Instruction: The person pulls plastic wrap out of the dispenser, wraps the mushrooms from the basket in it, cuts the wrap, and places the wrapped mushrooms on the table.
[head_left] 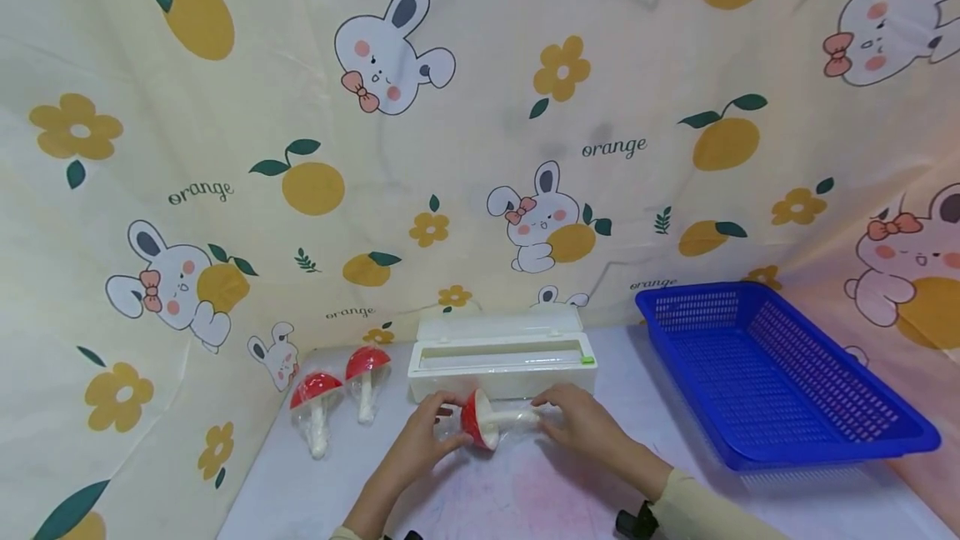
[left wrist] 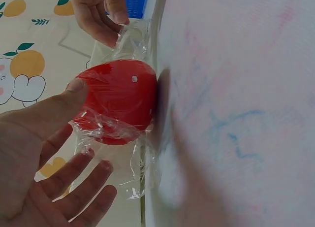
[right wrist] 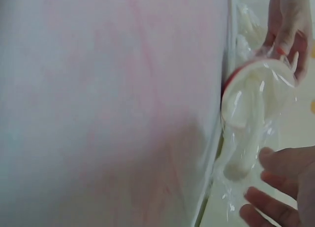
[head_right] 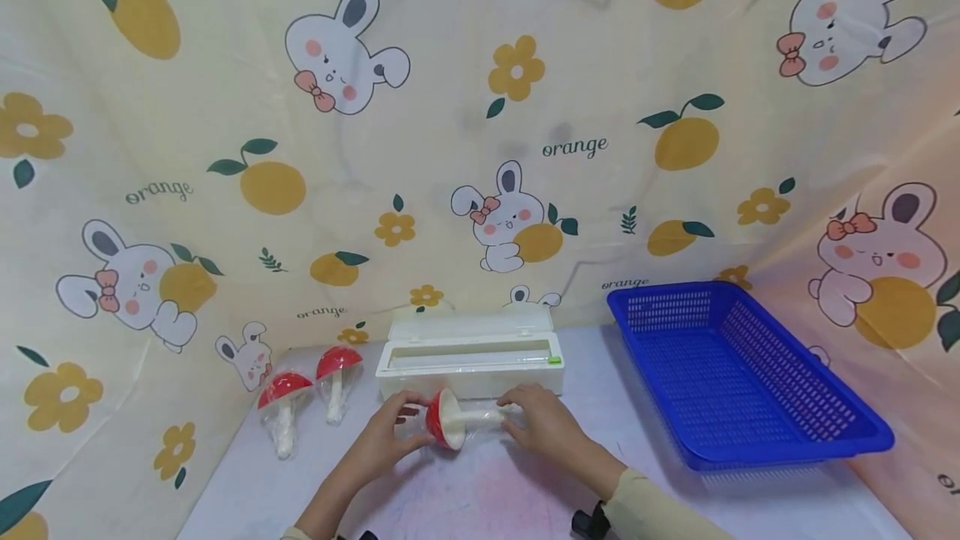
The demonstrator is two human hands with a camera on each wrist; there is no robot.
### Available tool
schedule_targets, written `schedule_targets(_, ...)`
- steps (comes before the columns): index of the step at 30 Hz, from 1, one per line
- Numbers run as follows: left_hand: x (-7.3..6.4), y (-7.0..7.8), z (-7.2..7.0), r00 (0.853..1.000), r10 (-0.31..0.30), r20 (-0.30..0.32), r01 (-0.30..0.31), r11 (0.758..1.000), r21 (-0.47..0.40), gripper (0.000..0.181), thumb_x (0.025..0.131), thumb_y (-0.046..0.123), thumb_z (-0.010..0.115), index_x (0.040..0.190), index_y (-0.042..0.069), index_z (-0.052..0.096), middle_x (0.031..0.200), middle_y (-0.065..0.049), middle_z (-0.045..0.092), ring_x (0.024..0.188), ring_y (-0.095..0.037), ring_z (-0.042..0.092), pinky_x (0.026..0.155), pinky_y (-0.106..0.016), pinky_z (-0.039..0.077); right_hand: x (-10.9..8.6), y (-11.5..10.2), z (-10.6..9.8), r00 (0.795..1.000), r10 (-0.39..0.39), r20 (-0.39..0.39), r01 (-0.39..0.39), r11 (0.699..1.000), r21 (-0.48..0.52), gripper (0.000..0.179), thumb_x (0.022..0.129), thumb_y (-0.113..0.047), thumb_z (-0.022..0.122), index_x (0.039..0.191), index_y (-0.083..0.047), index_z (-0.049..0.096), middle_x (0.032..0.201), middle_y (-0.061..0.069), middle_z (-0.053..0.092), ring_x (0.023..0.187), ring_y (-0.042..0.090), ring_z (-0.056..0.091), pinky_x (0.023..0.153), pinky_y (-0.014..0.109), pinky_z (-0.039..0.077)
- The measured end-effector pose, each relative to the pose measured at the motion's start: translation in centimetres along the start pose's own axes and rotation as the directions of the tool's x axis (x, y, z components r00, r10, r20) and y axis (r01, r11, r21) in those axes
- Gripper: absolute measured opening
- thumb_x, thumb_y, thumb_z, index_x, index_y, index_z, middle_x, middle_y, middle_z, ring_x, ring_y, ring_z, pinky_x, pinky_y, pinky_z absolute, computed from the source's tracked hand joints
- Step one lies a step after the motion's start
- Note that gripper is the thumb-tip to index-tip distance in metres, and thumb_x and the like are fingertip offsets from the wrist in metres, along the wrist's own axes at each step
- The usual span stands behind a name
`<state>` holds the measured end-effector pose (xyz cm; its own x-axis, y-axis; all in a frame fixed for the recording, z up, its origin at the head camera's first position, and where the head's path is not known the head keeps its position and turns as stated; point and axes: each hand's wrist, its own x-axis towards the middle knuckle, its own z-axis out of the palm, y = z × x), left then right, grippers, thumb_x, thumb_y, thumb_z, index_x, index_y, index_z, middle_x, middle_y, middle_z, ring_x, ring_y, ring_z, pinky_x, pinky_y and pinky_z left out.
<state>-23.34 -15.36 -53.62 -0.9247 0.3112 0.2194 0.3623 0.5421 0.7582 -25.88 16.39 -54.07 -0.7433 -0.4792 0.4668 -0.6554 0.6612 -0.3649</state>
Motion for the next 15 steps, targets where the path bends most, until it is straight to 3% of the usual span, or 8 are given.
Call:
schedule_targets(6,-0.1,0.5,-0.3,1.0,0.008,-0.011,-0.008,1.0,-0.003,0.055,0.088,0.02,0.091,0.132,0.009,0.06,0.134,-0.011,0.063,0.124,-0.038,0.064,0.106,-0.061,0.052,-0.1,1.3,-0.6,0.987,-0.02,-0.161,0.025,0.999,0.03,0.033,0.083,-0.007,0.092,0.112,-0.011,0.076,0.11,0.0,0.074,0.106,0.022,0.069,0.093,0.044,0.059)
schedule_targets(11,-0.1,1.0,-0.6,1.0,-0.002,-0.018,0.002,1.0,-0.009,0.054,0.088,0.019,0.091,0.131,0.008,0.06,0.133,-0.012,0.064,0.123,-0.04,0.064,0.106,-0.062,0.052,0.1,2.8,-1.4,0.947,-0.043,-0.317,0.059,0.997,0.04,0.037,0.079,-0.006,0.095,0.11,-0.01,0.074,0.111,0.0,0.071,0.108,0.023,0.064,0.093,0.038,0.053)
schedule_targets(15,0.1,1.1,-0.8,0.999,-0.041,-0.013,0.04,0.999,-0.009,0.053,0.089,0.024,0.09,0.132,0.011,0.06,0.135,-0.01,0.064,0.125,-0.038,0.063,0.107,-0.061,0.051,0.3,4.0,-2.0,0.926,0.018,-0.377,0.008,0.998,0.065,0.048,0.077,-0.009,0.097,0.118,-0.007,0.072,0.12,0.009,0.068,0.115,0.032,0.057,0.098,0.045,0.047)
